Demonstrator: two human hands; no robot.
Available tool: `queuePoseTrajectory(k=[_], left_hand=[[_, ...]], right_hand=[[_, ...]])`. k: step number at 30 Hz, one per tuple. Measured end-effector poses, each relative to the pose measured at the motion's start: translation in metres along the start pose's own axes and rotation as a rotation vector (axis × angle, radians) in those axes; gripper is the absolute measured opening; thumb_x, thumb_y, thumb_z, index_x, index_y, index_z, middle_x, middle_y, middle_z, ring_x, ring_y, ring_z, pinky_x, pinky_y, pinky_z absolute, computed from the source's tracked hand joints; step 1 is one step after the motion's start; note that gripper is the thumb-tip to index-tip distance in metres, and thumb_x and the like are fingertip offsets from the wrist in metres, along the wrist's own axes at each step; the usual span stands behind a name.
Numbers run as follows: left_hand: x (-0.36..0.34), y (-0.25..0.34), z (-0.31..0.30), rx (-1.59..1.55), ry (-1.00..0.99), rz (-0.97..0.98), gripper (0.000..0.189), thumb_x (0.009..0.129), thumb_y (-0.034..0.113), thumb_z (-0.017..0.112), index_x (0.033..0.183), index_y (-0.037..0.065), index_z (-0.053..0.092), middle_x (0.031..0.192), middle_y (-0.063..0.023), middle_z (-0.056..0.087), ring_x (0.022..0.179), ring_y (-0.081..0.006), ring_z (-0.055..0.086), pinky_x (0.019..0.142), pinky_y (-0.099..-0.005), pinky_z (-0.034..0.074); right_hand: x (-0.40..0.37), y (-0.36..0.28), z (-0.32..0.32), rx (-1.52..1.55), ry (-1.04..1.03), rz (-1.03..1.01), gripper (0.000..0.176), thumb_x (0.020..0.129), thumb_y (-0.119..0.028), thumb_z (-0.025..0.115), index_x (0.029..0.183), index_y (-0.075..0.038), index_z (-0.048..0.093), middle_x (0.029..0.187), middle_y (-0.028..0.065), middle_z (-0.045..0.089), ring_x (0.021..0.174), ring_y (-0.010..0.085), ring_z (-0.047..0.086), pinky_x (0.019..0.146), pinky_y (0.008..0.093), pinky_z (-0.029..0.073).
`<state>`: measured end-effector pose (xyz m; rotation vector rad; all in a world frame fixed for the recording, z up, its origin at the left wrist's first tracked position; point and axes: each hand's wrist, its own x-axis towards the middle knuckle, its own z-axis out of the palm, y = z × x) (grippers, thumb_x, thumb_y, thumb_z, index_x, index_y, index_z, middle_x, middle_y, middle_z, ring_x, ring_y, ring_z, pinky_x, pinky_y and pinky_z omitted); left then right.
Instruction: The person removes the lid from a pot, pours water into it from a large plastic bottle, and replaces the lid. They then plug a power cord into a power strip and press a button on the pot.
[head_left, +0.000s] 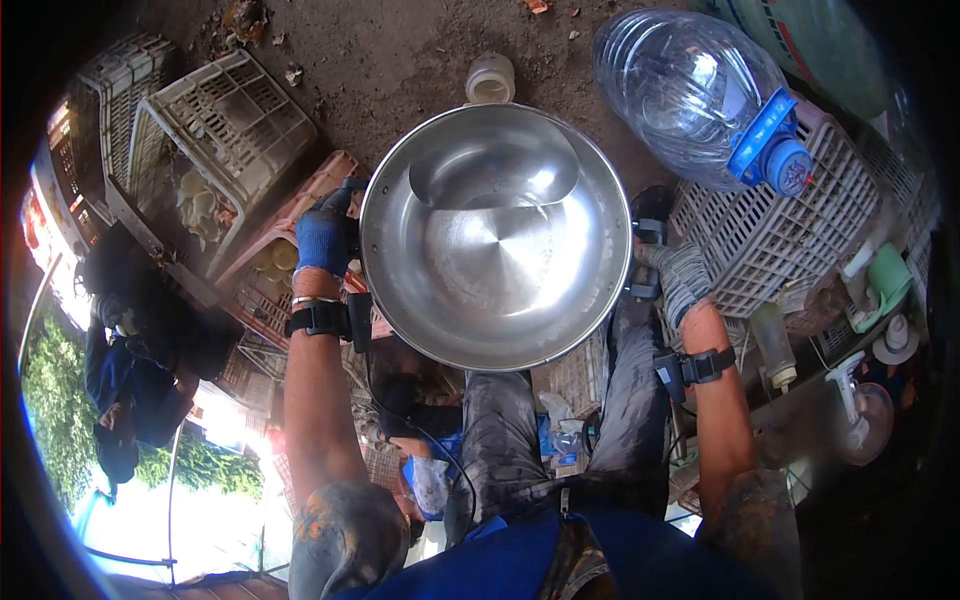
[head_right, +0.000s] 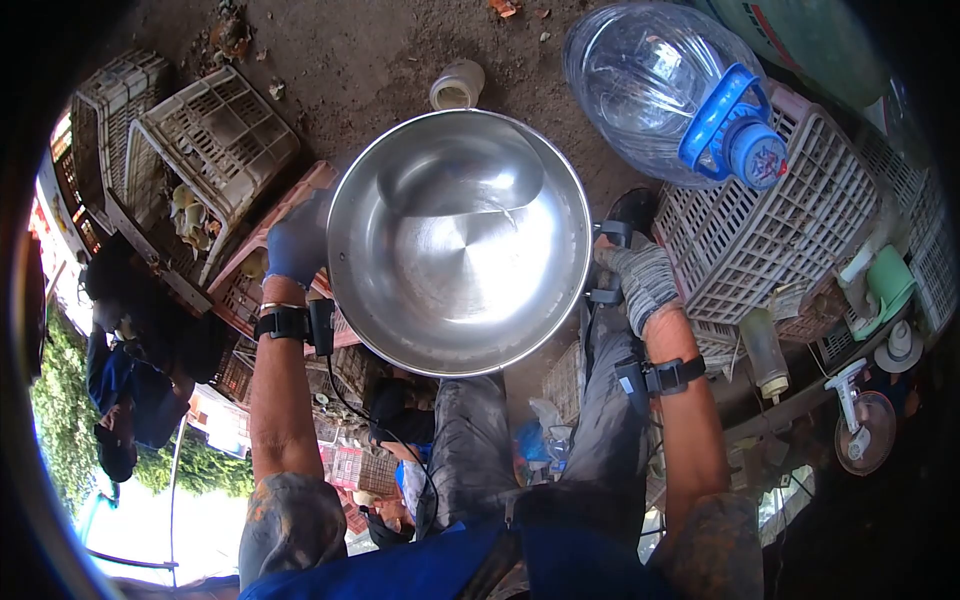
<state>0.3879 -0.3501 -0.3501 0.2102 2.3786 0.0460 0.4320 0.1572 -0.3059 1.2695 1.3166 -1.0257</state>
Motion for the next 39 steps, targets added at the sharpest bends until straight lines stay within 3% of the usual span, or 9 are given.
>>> queuePoseTrajectory(k=[1,3,7,13,16,19,27,37,39], left_hand=[[0.000,0.000,0.000,0.000,-0.001,0.001,0.034,0.088,0.033,0.061,0.118,0.017,0.064,0.110,-0.0048,0.070,0.099,-0.0256,0.068,0.080,-0.0433,0.054],[0.001,0.012,-0.016,-0.207,0.030,-0.034,0.054,0.075,0.005,0.072,0.126,0.017,0.063,0.105,-0.0159,0.070,0.092,-0.0328,0.069,0.078,-0.0391,0.055],[0.007,0.017,-0.028,-0.098,-0.019,-0.030,0.049,0.077,0.003,0.069,0.124,0.017,0.064,0.103,-0.0155,0.071,0.089,-0.0312,0.070,0.076,-0.0381,0.055],[0.009,0.009,-0.023,-0.292,0.014,-0.113,0.043,0.083,-0.001,0.059,0.123,0.016,0.066,0.096,-0.0128,0.072,0.080,-0.0234,0.071,0.070,-0.0328,0.055],[0.011,0.008,-0.025,-0.157,0.079,0.012,0.043,0.084,0.001,0.059,0.124,0.016,0.065,0.096,-0.0122,0.072,0.081,-0.0234,0.071,0.071,-0.0328,0.055],[0.012,0.017,-0.038,-0.274,-0.082,-0.158,0.046,0.081,0.004,0.064,0.125,0.018,0.064,0.099,-0.0132,0.072,0.085,-0.0274,0.071,0.075,-0.0361,0.055],[0.012,-0.001,-0.026,-0.091,0.045,0.050,0.053,0.073,0.011,0.075,0.123,0.021,0.063,0.100,-0.0152,0.071,0.092,-0.0341,0.069,0.079,-0.0411,0.054],[0.011,0.006,-0.041,-0.150,0.055,-0.042,0.047,0.072,0.015,0.076,0.117,0.022,0.065,0.098,-0.0157,0.070,0.093,-0.0342,0.068,0.077,-0.0405,0.055],[0.013,0.011,-0.055,-0.020,-0.083,-0.048,0.035,0.088,0.035,0.061,0.121,0.022,0.062,0.110,-0.0059,0.070,0.093,-0.0288,0.069,0.079,-0.0395,0.055]], right_hand=[[-0.001,0.000,0.002,0.056,0.003,-0.019,0.026,0.088,-0.020,0.070,0.112,-0.011,0.065,0.089,0.0058,0.066,0.072,0.0162,0.063,0.058,0.0308,0.051],[-0.002,0.000,0.003,0.113,0.008,-0.036,0.026,0.088,-0.020,0.069,0.112,-0.012,0.065,0.089,0.0058,0.066,0.072,0.0162,0.063,0.058,0.0309,0.051],[-0.006,-0.011,0.004,0.029,0.031,0.027,0.024,0.088,-0.016,0.070,0.110,-0.010,0.065,0.089,0.0051,0.066,0.072,0.0157,0.062,0.058,0.0306,0.051],[-0.012,-0.017,0.007,0.135,0.006,0.034,0.018,0.087,-0.009,0.068,0.105,-0.009,0.065,0.088,0.0036,0.065,0.072,0.0143,0.062,0.059,0.0297,0.051],[-0.005,-0.009,0.006,0.176,-0.017,0.027,0.017,0.087,-0.009,0.068,0.104,-0.009,0.065,0.087,0.0034,0.065,0.072,0.0142,0.061,0.059,0.0296,0.051],[0.001,-0.005,0.006,0.193,-0.033,0.012,0.016,0.086,-0.009,0.069,0.102,-0.009,0.066,0.086,0.0035,0.065,0.072,0.0147,0.061,0.060,0.0303,0.051],[-0.004,-0.021,0.010,0.084,0.017,0.069,0.022,0.084,-0.011,0.074,0.105,-0.009,0.067,0.090,0.0045,0.066,0.076,0.0162,0.062,0.063,0.0332,0.052],[0.004,-0.008,0.011,0.180,-0.016,0.053,0.024,0.083,-0.010,0.074,0.107,-0.008,0.067,0.091,0.0050,0.067,0.077,0.0169,0.062,0.064,0.0334,0.052],[0.001,-0.011,0.012,0.184,-0.027,0.031,0.024,0.083,-0.009,0.074,0.107,-0.008,0.068,0.091,0.0049,0.067,0.077,0.0169,0.062,0.064,0.0335,0.052]])
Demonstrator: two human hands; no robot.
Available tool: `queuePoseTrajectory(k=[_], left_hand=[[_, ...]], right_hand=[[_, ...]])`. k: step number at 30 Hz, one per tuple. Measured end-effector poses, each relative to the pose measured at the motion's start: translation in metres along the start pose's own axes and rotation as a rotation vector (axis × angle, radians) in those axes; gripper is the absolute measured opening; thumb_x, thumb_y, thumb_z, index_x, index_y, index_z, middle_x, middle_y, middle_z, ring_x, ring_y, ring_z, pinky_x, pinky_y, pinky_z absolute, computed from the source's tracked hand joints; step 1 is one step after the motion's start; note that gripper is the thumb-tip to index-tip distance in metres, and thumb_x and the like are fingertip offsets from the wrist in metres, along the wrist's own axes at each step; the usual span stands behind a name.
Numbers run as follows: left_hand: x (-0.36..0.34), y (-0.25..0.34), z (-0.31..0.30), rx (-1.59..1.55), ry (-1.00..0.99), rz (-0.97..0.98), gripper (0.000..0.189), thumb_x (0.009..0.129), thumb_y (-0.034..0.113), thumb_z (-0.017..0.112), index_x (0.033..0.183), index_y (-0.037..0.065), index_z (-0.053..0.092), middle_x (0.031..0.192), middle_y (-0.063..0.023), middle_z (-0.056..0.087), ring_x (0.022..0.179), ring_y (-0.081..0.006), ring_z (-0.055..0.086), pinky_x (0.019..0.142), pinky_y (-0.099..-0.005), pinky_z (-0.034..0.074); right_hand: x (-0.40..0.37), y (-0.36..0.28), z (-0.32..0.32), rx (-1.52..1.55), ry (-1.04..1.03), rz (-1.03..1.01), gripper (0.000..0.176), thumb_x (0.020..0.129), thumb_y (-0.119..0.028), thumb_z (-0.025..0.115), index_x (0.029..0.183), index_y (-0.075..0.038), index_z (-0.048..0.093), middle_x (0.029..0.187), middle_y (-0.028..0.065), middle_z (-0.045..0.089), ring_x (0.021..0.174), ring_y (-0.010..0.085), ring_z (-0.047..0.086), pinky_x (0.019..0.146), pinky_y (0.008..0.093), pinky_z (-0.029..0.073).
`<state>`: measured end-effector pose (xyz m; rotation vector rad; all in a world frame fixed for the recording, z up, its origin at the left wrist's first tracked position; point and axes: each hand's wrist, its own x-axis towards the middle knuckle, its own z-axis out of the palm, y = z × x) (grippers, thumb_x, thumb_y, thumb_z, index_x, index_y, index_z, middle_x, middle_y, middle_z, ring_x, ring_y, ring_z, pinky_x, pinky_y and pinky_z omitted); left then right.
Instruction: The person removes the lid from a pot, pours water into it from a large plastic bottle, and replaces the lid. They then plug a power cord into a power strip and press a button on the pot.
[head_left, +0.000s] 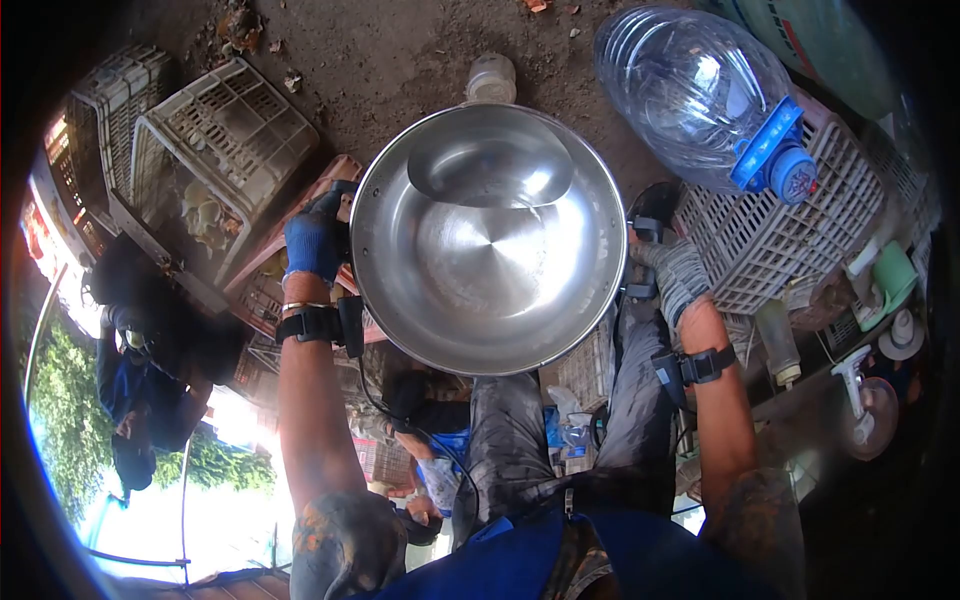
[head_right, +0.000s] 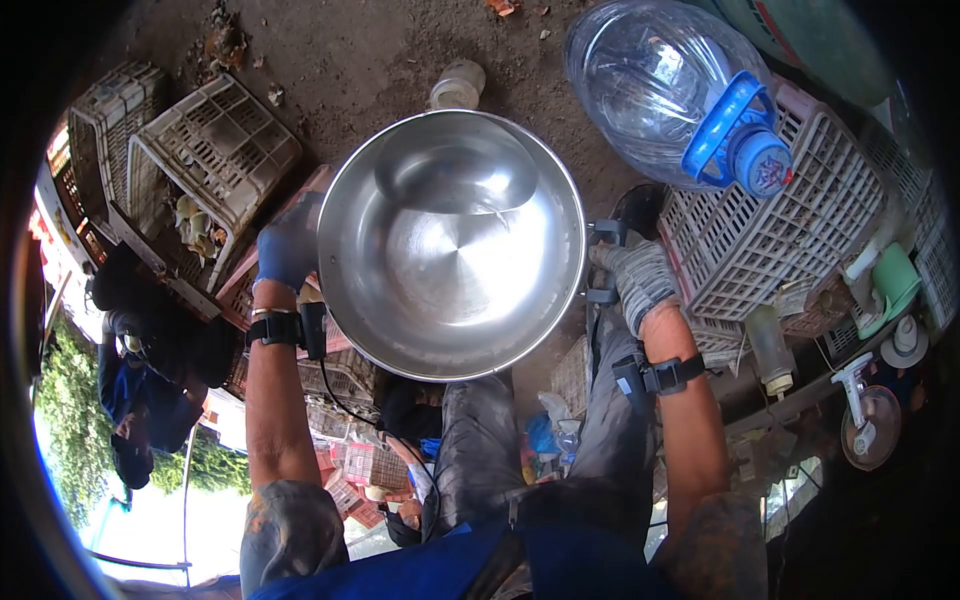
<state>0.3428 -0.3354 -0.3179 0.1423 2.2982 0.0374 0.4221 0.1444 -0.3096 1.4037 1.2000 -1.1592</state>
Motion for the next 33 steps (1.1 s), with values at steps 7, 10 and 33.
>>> queuePoseTrajectory(k=[7,10,33], left_hand=[[-0.004,0.008,-0.004,-0.149,0.139,0.071,0.035,0.077,0.012,0.071,0.110,0.022,0.066,0.096,-0.0142,0.070,0.090,-0.0351,0.068,0.075,-0.0412,0.054],[-0.005,0.006,-0.004,-0.171,0.132,0.034,0.036,0.076,0.011,0.070,0.110,0.022,0.066,0.097,-0.0136,0.070,0.091,-0.0351,0.068,0.076,-0.0409,0.054],[-0.001,0.002,-0.021,-0.422,-0.134,-0.245,0.047,0.082,0.044,0.068,0.124,0.023,0.059,0.112,-0.0081,0.070,0.099,-0.0306,0.068,0.081,-0.0395,0.055]], right_hand=[[-0.005,-0.001,0.001,0.000,0.018,0.038,0.022,0.083,-0.009,0.073,0.105,-0.009,0.068,0.091,0.0044,0.067,0.077,0.0169,0.062,0.064,0.0341,0.052],[-0.008,-0.004,0.003,-0.037,0.035,0.048,0.022,0.084,-0.009,0.073,0.105,-0.010,0.068,0.090,0.0043,0.067,0.077,0.0171,0.061,0.064,0.0340,0.052],[-0.011,0.001,0.006,0.031,0.009,-0.039,0.024,0.081,-0.009,0.074,0.104,-0.009,0.069,0.086,0.0039,0.066,0.068,0.0160,0.058,0.057,0.0318,0.051]])
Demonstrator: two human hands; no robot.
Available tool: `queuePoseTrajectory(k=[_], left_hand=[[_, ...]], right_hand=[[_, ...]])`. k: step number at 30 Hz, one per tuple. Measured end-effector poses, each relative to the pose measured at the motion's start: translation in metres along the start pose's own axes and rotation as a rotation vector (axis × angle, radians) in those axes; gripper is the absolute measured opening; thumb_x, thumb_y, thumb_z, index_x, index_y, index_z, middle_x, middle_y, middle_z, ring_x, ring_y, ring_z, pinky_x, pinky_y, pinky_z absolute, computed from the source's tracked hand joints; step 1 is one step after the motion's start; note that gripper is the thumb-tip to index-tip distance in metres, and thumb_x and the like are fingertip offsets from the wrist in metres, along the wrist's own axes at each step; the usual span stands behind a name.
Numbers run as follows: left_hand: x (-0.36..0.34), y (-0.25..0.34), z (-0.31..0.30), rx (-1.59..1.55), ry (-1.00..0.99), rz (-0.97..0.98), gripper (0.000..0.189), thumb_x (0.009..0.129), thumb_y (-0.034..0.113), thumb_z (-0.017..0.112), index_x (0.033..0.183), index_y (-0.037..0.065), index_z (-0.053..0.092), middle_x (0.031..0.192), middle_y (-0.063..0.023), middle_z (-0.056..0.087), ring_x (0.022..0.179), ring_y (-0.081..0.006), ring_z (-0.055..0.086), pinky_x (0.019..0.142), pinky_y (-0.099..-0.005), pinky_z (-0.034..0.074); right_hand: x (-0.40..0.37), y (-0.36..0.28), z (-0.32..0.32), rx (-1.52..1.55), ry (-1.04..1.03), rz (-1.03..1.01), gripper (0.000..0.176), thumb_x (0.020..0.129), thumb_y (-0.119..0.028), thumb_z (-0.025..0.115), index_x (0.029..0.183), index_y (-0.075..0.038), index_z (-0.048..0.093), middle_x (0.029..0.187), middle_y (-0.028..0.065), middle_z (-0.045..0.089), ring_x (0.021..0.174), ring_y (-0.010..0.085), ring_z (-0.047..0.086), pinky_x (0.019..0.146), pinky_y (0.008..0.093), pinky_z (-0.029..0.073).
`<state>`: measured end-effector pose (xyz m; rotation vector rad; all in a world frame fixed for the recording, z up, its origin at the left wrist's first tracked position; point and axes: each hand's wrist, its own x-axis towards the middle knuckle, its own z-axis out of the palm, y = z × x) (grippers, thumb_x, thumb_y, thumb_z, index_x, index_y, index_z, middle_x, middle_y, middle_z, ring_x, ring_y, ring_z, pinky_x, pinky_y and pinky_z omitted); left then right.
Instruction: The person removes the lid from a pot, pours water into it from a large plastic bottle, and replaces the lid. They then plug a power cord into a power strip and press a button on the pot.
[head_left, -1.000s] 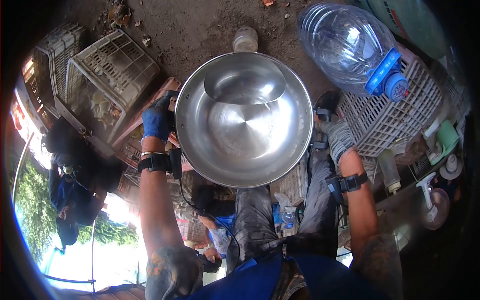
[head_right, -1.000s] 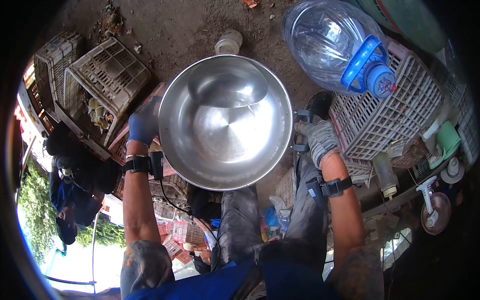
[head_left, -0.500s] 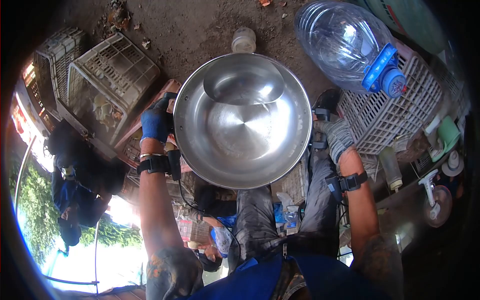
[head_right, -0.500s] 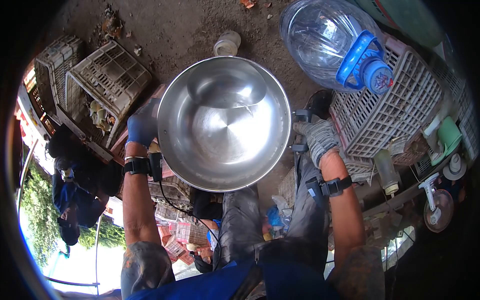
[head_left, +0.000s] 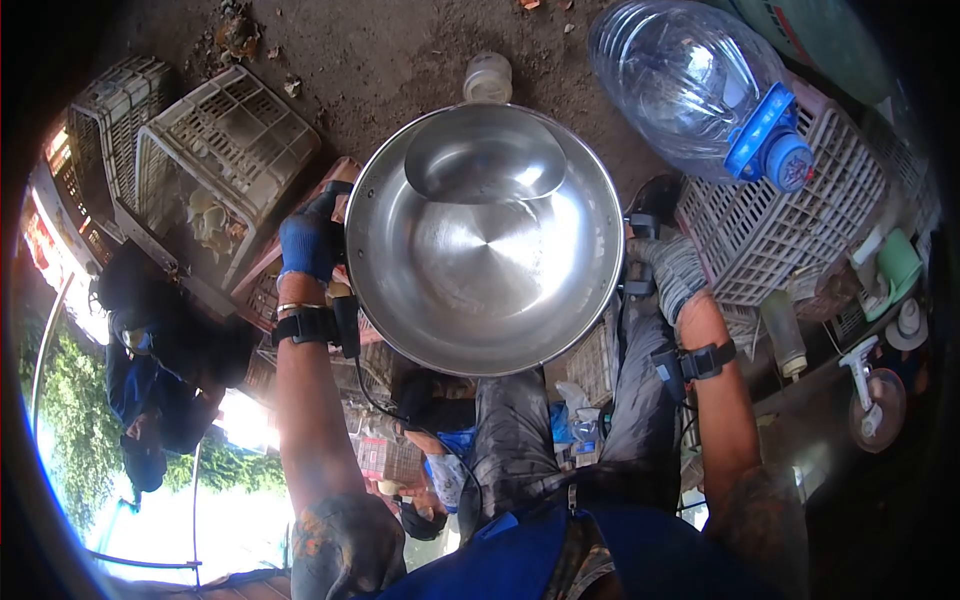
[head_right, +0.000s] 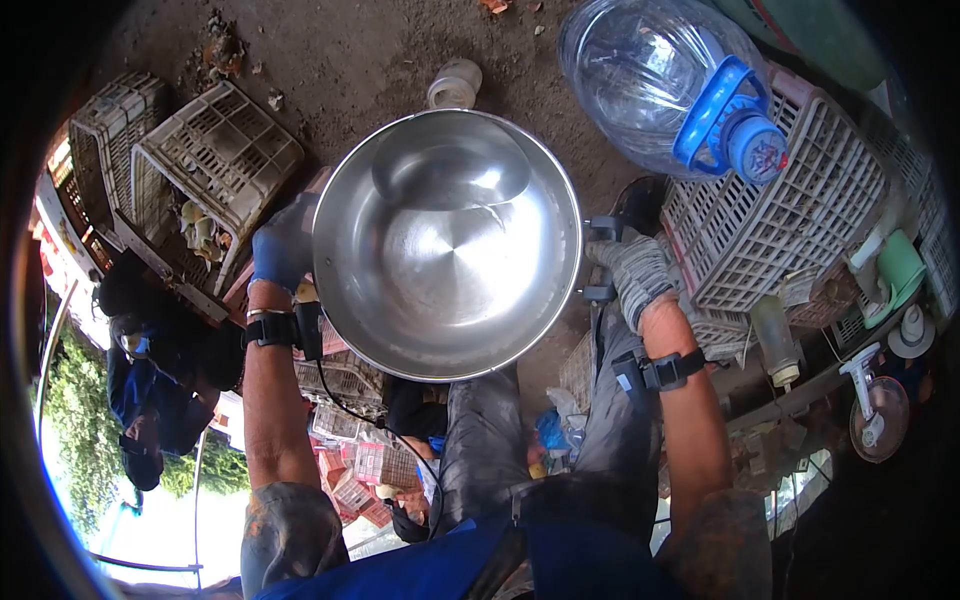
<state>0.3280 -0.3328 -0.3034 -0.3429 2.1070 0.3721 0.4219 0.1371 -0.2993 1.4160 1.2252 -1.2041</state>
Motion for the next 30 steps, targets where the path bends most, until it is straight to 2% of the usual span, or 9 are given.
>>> queuePoseTrajectory(k=[4,7,10,12,15,19,22,24,30], left_hand=[[0.001,-0.004,0.001,0.095,0.024,0.046,0.047,0.081,0.043,0.069,0.123,0.024,0.059,0.110,-0.0082,0.070,0.099,-0.0310,0.068,0.081,-0.0398,0.054],[0.006,-0.015,0.003,0.279,0.105,0.195,0.047,0.081,0.042,0.070,0.122,0.024,0.059,0.110,-0.0089,0.070,0.100,-0.0311,0.068,0.081,-0.0400,0.054],[0.005,-0.014,0.003,0.179,0.072,0.127,0.047,0.080,0.040,0.070,0.122,0.023,0.060,0.111,-0.0093,0.069,0.101,-0.0311,0.067,0.083,-0.0398,0.054],[0.002,-0.005,0.000,-0.172,-0.003,-0.058,0.046,0.080,0.039,0.070,0.121,0.020,0.062,0.111,-0.0099,0.070,0.102,-0.0311,0.067,0.084,-0.0395,0.054],[0.004,-0.006,0.001,-0.436,-0.024,-0.246,0.046,0.080,0.038,0.070,0.122,0.019,0.063,0.112,-0.0103,0.069,0.103,-0.0307,0.067,0.086,-0.0391,0.054],[0.005,-0.013,0.000,-0.420,-0.038,-0.211,0.045,0.081,0.036,0.069,0.122,0.019,0.062,0.112,-0.0109,0.069,0.103,-0.0303,0.067,0.086,-0.0389,0.054],[0.005,-0.014,-0.001,-0.255,-0.038,-0.141,0.044,0.082,0.033,0.068,0.123,0.017,0.062,0.114,-0.0111,0.069,0.104,-0.0301,0.067,0.087,-0.0383,0.054],[0.002,-0.011,-0.004,0.412,0.141,0.274,0.046,0.083,0.031,0.066,0.126,0.014,0.062,0.114,-0.0131,0.068,0.104,-0.0300,0.067,0.087,-0.0381,0.054],[-0.001,-0.005,-0.010,0.425,0.106,0.252,0.053,0.083,0.032,0.064,0.131,0.009,0.059,0.121,-0.0165,0.065,0.110,-0.0302,0.064,0.093,-0.0384,0.052]], right_hand=[[0.005,0.004,-0.003,-0.016,0.010,0.032,0.024,0.081,-0.009,0.074,0.104,-0.008,0.069,0.084,0.0053,0.066,0.066,0.0168,0.058,0.056,0.0323,0.050],[0.004,0.003,-0.002,-0.044,0.008,0.041,0.024,0.081,-0.010,0.074,0.105,-0.007,0.069,0.083,0.0057,0.066,0.066,0.0168,0.058,0.055,0.0324,0.050],[-0.003,-0.003,0.002,-0.043,0.006,0.054,0.024,0.082,-0.010,0.074,0.105,-0.007,0.069,0.083,0.0054,0.065,0.066,0.0166,0.058,0.055,0.0326,0.051],[-0.004,-0.003,0.002,-0.028,-0.001,0.061,0.024,0.082,-0.010,0.073,0.106,-0.007,0.069,0.084,0.0052,0.065,0.067,0.0164,0.058,0.056,0.0326,0.051],[-0.001,-0.001,0.001,-0.057,-0.003,0.055,0.024,0.083,-0.011,0.073,0.106,-0.009,0.069,0.087,0.0046,0.066,0.069,0.0161,0.058,0.056,0.0325,0.050],[-0.005,-0.003,0.002,-0.067,-0.005,0.053,0.025,0.083,-0.011,0.073,0.108,-0.009,0.069,0.089,0.0046,0.066,0.071,0.0166,0.059,0.056,0.0331,0.051],[-0.004,-0.003,0.002,-0.061,-0.015,0.065,0.028,0.083,-0.011,0.073,0.110,-0.009,0.067,0.090,0.0058,0.066,0.072,0.0177,0.059,0.056,0.0340,0.051],[-0.003,-0.003,0.002,-0.071,-0.014,0.093,0.031,0.082,-0.010,0.074,0.112,-0.008,0.066,0.091,0.0065,0.065,0.073,0.0183,0.060,0.057,0.0344,0.052],[-0.004,0.000,0.003,-0.015,-0.033,0.073,0.039,0.082,-0.010,0.074,0.118,-0.005,0.061,0.091,0.0080,0.065,0.073,0.0198,0.060,0.057,0.0351,0.053]])
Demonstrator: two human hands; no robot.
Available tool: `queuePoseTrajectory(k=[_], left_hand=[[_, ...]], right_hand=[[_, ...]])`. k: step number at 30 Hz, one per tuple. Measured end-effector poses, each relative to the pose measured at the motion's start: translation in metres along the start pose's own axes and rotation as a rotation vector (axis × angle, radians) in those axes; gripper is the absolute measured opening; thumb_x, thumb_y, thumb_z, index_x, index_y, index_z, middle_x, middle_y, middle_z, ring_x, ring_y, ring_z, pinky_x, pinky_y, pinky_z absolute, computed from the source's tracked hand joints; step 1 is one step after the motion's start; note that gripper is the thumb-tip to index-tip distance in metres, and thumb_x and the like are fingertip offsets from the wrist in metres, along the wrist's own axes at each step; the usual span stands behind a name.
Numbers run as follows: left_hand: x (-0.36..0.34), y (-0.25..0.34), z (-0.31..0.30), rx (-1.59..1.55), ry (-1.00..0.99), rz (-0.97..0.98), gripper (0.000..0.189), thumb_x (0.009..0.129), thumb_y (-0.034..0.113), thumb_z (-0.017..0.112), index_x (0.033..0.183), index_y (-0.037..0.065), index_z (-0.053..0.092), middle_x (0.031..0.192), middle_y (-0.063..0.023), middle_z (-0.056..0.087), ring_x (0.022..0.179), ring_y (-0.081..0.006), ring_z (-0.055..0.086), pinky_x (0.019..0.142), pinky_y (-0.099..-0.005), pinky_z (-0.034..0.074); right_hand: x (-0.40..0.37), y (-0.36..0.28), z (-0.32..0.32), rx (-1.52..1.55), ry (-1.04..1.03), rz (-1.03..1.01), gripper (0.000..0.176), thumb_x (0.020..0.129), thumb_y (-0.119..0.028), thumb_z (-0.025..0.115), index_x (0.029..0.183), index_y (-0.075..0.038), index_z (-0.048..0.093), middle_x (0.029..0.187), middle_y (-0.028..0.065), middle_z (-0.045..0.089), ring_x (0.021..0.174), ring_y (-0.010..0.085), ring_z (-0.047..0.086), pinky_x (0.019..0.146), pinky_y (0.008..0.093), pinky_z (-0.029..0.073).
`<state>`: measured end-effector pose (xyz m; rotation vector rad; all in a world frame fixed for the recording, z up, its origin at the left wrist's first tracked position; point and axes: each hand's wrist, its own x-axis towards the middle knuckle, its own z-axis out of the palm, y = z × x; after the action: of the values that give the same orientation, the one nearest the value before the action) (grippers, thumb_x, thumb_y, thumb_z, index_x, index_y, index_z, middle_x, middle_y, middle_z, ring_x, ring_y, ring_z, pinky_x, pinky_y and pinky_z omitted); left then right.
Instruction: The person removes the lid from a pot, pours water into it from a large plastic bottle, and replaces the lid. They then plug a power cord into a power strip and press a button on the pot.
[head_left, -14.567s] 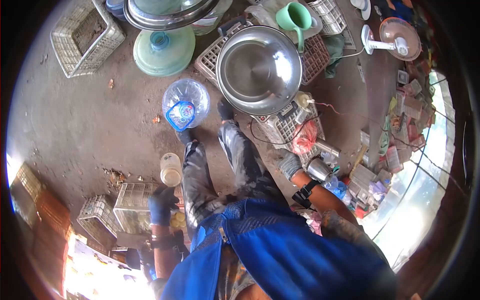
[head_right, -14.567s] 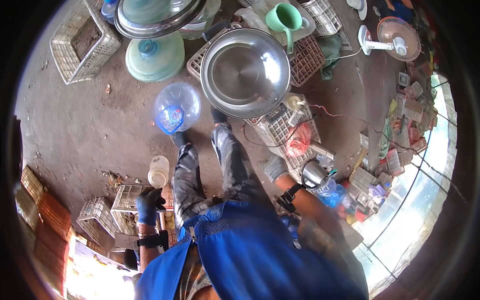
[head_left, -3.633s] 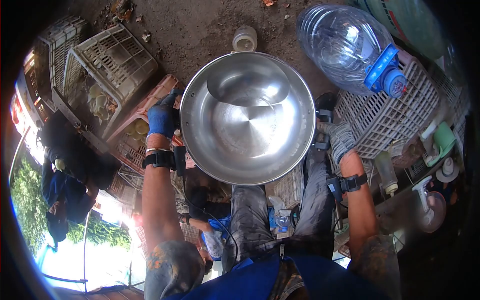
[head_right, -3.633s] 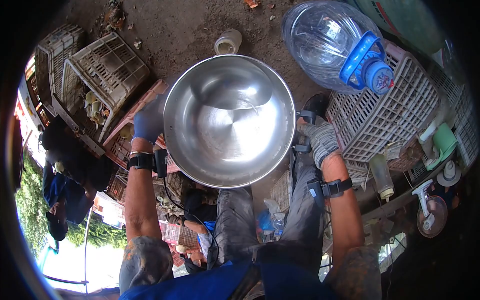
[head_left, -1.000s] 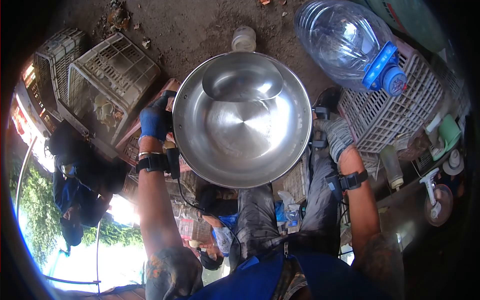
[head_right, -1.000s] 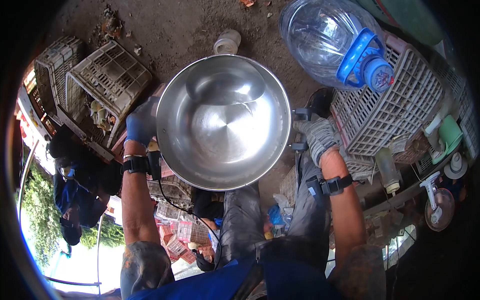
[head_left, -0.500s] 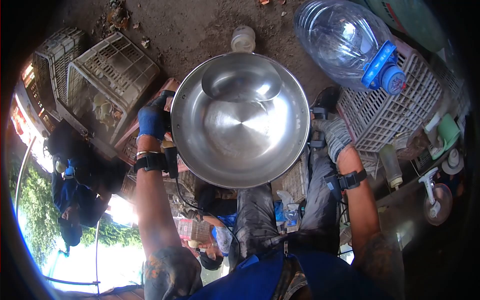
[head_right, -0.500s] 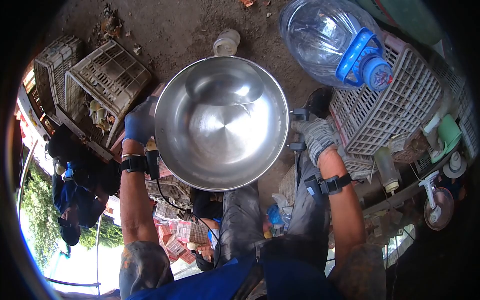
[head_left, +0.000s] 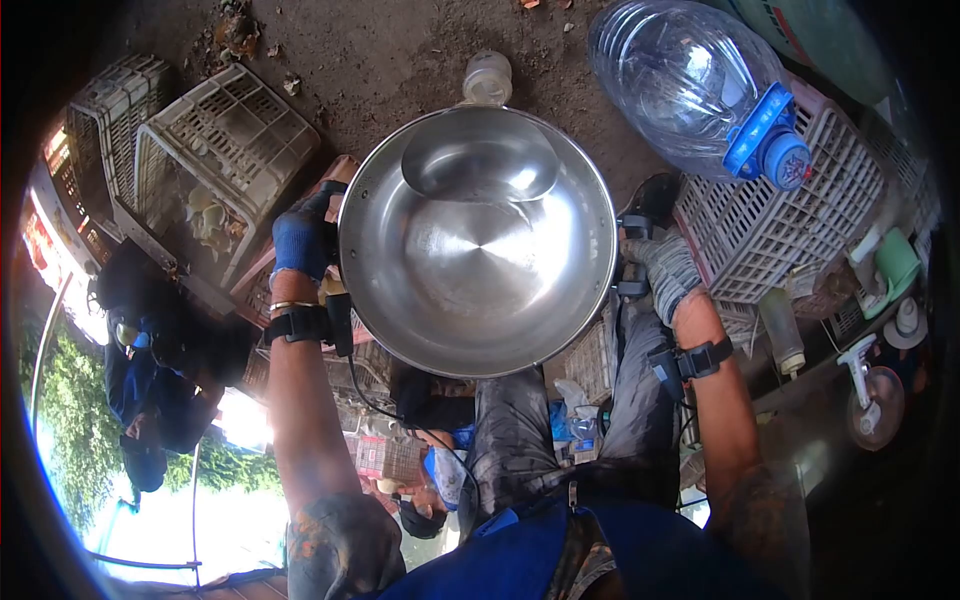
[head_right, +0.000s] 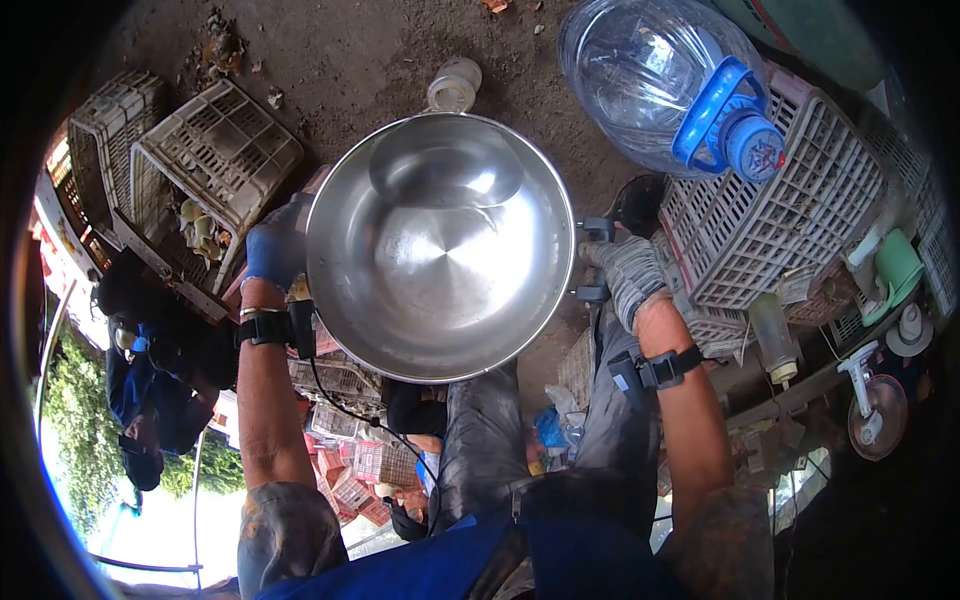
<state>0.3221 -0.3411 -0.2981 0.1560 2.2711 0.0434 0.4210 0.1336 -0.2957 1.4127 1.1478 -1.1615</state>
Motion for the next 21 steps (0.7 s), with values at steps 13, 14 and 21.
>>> queuePoseTrajectory(k=[13,14,21], left_hand=[[0.002,-0.003,-0.007,-0.110,-0.038,-0.060,0.053,0.083,0.031,0.066,0.131,0.009,0.059,0.122,-0.0157,0.065,0.111,-0.0301,0.064,0.092,-0.0374,0.052],[0.003,0.001,-0.011,-0.276,-0.080,-0.160,0.053,0.083,0.030,0.066,0.131,0.009,0.059,0.122,-0.0153,0.066,0.110,-0.0299,0.065,0.092,-0.0373,0.052],[0.010,0.005,-0.013,-0.773,-0.156,-0.507,0.049,0.083,0.031,0.066,0.129,0.013,0.060,0.117,-0.0134,0.068,0.105,-0.0304,0.067,0.088,-0.0377,0.054]], right_hand=[[0.000,0.000,0.003,-0.019,0.025,0.047,0.019,0.087,-0.006,0.068,0.106,-0.011,0.065,0.086,0.0054,0.068,0.069,0.0206,0.065,0.056,0.0420,0.054],[0.001,0.000,0.003,-0.002,0.040,0.048,0.018,0.087,-0.004,0.068,0.104,-0.010,0.066,0.085,0.0051,0.068,0.068,0.0201,0.065,0.055,0.0407,0.054],[0.003,0.001,0.001,-0.067,0.056,0.068,0.021,0.083,-0.013,0.074,0.101,-0.007,0.066,0.077,0.0064,0.063,0.061,0.0185,0.059,0.050,0.0348,0.049]])
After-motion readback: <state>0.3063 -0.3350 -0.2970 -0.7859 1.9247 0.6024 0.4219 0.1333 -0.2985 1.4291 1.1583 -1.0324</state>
